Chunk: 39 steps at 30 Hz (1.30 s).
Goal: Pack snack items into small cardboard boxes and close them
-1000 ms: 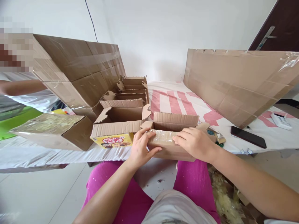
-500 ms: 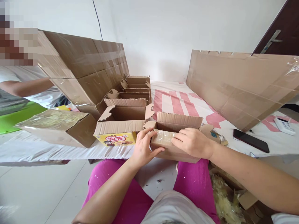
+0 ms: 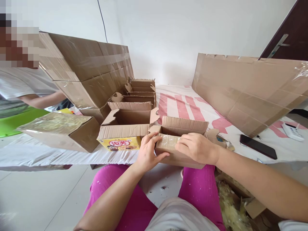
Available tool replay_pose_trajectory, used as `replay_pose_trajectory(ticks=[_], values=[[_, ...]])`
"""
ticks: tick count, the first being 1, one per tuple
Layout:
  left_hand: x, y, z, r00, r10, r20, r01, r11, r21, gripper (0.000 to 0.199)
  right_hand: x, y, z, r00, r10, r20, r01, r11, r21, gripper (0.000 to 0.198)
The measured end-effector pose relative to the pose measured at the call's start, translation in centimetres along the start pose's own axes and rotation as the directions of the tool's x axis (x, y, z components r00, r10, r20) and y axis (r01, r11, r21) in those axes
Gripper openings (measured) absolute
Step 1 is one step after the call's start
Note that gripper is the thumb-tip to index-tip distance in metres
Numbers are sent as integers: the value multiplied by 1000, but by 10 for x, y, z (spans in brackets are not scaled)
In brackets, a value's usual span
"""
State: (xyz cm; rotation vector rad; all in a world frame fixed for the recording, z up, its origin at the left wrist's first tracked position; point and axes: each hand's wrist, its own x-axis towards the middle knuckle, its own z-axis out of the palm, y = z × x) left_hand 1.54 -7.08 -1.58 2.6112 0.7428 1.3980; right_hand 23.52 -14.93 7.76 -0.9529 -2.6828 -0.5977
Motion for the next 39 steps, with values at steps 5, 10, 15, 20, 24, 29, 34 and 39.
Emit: replay_pose_trajectory(ticks=[5, 10, 15, 20, 24, 29, 34, 39], values=[[0, -1, 0, 1000, 8, 0, -8, 1000, 1, 59, 1, 1, 8, 997, 57, -47, -55, 998, 32, 16], [-1, 0, 0, 1000, 21, -18, -21, 1000, -3, 62, 3, 2, 8, 979, 197, -55, -188, 973, 134, 19], [-2, -1, 3, 999, 23, -43, -23, 1000, -3, 69, 4, 3, 0, 953, 295, 63, -301, 938, 173, 9], [-2, -3, 5, 999, 3, -47, -4, 1000, -23, 72, 4, 0, 5, 973, 218, 77, -223, 972, 72, 17], [-2, -2, 4, 999, 8, -38, -9, 1000, -21, 73, 7, -2, 7, 978, 199, 68, -201, 979, 29, 19], [-2, 0, 2, 1000, 10, -26, -10, 1000, -7, 71, 10, 2, -4, 928, 346, 137, -367, 914, 173, 10], [-3, 0, 1, 1000, 6, -24, -6, 1000, -3, 68, 16, 0, -10, 942, 293, 161, -312, 944, 108, 14], [-2, -1, 3, 999, 1, -34, -1, 1000, 7, 67, 16, -3, -4, 957, 278, 83, -284, 956, 71, 20]])
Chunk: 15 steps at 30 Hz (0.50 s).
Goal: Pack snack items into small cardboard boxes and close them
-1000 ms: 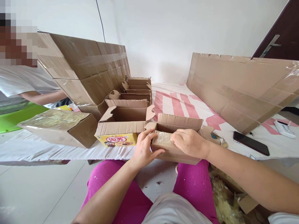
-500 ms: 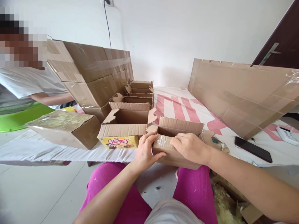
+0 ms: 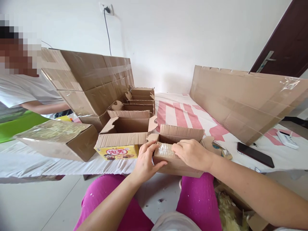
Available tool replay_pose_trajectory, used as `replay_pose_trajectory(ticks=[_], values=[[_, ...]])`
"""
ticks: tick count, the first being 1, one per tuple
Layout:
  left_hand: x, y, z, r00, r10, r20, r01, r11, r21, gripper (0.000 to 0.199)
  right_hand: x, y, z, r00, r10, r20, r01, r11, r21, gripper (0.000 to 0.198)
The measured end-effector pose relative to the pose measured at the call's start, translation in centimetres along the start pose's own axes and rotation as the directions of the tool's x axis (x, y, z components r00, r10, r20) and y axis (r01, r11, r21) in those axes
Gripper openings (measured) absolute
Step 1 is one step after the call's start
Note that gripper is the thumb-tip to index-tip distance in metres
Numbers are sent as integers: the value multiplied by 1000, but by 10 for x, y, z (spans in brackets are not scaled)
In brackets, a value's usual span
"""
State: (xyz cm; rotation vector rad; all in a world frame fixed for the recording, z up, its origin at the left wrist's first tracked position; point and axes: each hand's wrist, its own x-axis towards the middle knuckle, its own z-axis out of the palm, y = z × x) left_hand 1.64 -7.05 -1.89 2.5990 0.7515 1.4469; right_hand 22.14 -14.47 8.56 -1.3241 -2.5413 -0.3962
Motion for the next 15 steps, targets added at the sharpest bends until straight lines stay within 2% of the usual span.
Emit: replay_pose_trajectory(ticks=[3, 7, 15], values=[[0, 1, 0, 1000, 18, -2, -18, 1000, 10, 65, -6, 5, 4, 998, 51, -44, -49, 998, 31, 18], [-1, 2, -1, 1000, 23, 2, -23, 1000, 21, 61, -16, 15, 4, 987, 149, -67, -137, 977, 161, 14], [-1, 1, -1, 1000, 27, 2, -27, 999, 30, 59, -21, 16, -2, 994, 101, -34, -96, 985, 143, 10]])
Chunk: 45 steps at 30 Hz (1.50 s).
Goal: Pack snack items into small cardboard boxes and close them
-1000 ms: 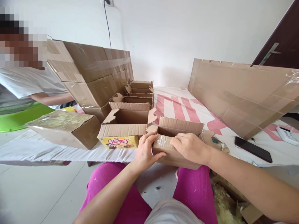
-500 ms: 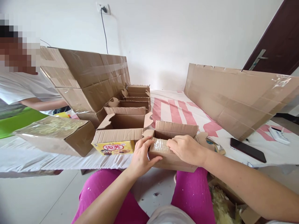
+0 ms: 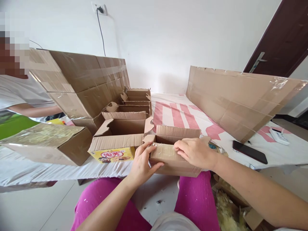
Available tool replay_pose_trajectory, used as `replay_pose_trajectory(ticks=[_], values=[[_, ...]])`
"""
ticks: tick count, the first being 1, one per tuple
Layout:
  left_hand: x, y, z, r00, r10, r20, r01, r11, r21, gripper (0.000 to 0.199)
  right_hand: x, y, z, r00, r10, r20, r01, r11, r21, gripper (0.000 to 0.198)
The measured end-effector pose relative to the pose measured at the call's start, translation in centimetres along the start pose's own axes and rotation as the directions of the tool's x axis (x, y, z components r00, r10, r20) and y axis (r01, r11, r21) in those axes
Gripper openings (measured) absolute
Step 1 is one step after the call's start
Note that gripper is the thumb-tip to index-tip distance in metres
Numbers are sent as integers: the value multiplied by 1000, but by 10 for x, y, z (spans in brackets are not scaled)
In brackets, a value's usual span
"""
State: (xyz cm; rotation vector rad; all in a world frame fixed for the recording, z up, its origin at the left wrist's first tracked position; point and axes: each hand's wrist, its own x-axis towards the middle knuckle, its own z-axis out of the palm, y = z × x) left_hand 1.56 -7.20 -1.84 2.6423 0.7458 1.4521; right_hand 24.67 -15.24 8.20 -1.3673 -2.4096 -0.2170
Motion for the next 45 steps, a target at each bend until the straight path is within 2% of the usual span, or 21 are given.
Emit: replay_pose_trajectory(ticks=[3, 6, 9, 11, 14, 17, 21, 23, 25, 27, 28, 31, 33, 37, 41, 45], values=[[0, 0, 0, 1000, 4, 9, -5, 1000, 3, 57, 2, -7, 3, 994, -108, 22, 110, 991, -77, 14], [1, 0, 0, 1000, 1, 19, -1, 1000, 1, 56, 6, -14, 5, 968, -245, 54, 251, 944, -216, 22], [0, 1, 0, 1000, -4, 25, 4, 1000, -2, 57, 12, -17, 5, 948, -305, 85, 317, 899, -303, 23], [0, 1, 0, 1000, -1, 23, 1, 1000, -2, 57, 16, -16, 5, 943, -318, 96, 332, 894, -300, 21], [0, 1, -1, 1000, -1, 13, 1, 1000, -1, 55, 21, -10, 8, 949, -300, 98, 315, 923, -222, 19], [0, 1, -1, 999, 5, 33, -5, 1000, -9, 51, 22, -4, 13, 972, -234, 14, 234, 965, -122, 20], [0, 0, -2, 998, 17, 60, -16, 1000, -22, 48, 22, 1, 15, 993, -23, -119, 31, 997, 70, 19], [-1, 0, -2, 998, 15, 60, -14, 1000, -22, 48, 22, 2, 9, 995, 66, -76, -52, 984, 168, 15], [-1, 0, -2, 998, 13, 63, -12, 1000, -21, 48, 22, 2, 3, 996, 84, 38, -90, 967, 236, 11], [-1, 0, -1, 998, 14, 65, -12, 1000, -22, 48, 20, 1, -1, 992, 22, 125, -54, 966, 252, 11], [-1, 0, -1, 998, 15, 68, -13, 1000, -23, 48, 20, 1, -1, 991, -25, 131, -6, 971, 237, 11], [0, 0, -1, 997, 11, 75, -10, 1000, -23, 46, 18, -1, 5, 981, -189, 47, 182, 976, 115, 11], [0, 0, -1, 998, 7, 68, -5, 1000, -23, 46, 17, -2, 12, 972, -235, -10, 235, 971, 42, 15], [1, 1, -1, 998, 14, 61, -12, 1000, -23, 44, 19, -2, 19, 987, -121, -107, 129, 990, 65, 16], [0, 0, -1, 998, 18, 64, -17, 1000, -17, 43, 22, -3, 20, 994, -6, -105, 21, 990, 139, 20], [0, -1, -1, 998, 23, 65, -23, 1000, -11, 43, 23, -5, 24, 989, 47, -140, -26, 989, 147, 22]])
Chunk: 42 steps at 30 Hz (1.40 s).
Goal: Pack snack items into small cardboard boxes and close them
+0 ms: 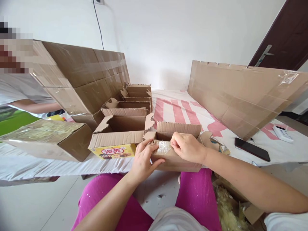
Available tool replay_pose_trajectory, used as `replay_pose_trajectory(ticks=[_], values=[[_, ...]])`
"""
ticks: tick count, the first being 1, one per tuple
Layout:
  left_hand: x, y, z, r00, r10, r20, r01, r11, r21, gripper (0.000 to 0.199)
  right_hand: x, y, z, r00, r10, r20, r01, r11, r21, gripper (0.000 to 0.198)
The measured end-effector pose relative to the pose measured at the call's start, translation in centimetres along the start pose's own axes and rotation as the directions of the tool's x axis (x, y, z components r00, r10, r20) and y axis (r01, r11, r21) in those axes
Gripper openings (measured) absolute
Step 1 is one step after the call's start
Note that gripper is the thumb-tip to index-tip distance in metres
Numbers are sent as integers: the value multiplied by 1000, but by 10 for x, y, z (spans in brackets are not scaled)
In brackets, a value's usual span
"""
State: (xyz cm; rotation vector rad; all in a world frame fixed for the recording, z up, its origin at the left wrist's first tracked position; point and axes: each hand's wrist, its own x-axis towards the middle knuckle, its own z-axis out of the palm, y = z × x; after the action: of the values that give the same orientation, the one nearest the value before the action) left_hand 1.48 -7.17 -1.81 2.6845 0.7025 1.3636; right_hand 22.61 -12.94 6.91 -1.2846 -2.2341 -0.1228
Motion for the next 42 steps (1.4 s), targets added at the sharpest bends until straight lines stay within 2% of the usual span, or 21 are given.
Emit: replay_pose_trajectory(ticks=[5, 10, 13, 16, 20, 24, 34, 38, 42], values=[[-1, 0, 0, 1000, -1, -4, 1, 1000, 4, 43, -2, -1, -3, 999, 52, 10, -52, 996, 73, 20], [-1, 1, 0, 1000, 6, -5, -6, 1000, 8, 43, -4, -5, -15, 981, 124, 150, -143, 981, 128, 4], [-1, 1, 0, 1000, 8, -10, -8, 1000, 8, 43, -4, -7, -13, 981, 14, 192, -28, 997, 70, 16], [-1, 1, 1, 1000, 8, -17, -8, 1000, 12, 43, -3, -9, -4, 979, -124, 164, 135, 989, -59, 10], [-2, 1, 1, 1000, 10, -22, -10, 1000, 14, 43, -4, -9, 10, 977, -137, 165, 179, 945, -274, 20], [-1, 0, 2, 999, 18, -27, -17, 1000, 18, 42, -2, -8, 16, 992, -27, 126, 71, 932, -355, 19], [-1, 4, 3, 999, 31, -26, -30, 997, 70, 39, 2, -2, 13, 972, 226, 64, -197, 933, -301, 15], [0, 5, 2, 999, 30, -24, -28, 996, 82, 39, 4, 8, 12, 946, 321, 40, -307, 929, -206, 14], [-2, 5, 0, 999, 36, -40, -34, 997, 72, 37, 4, 25, 1, 881, 471, 53, -473, 880, 42, 16]])
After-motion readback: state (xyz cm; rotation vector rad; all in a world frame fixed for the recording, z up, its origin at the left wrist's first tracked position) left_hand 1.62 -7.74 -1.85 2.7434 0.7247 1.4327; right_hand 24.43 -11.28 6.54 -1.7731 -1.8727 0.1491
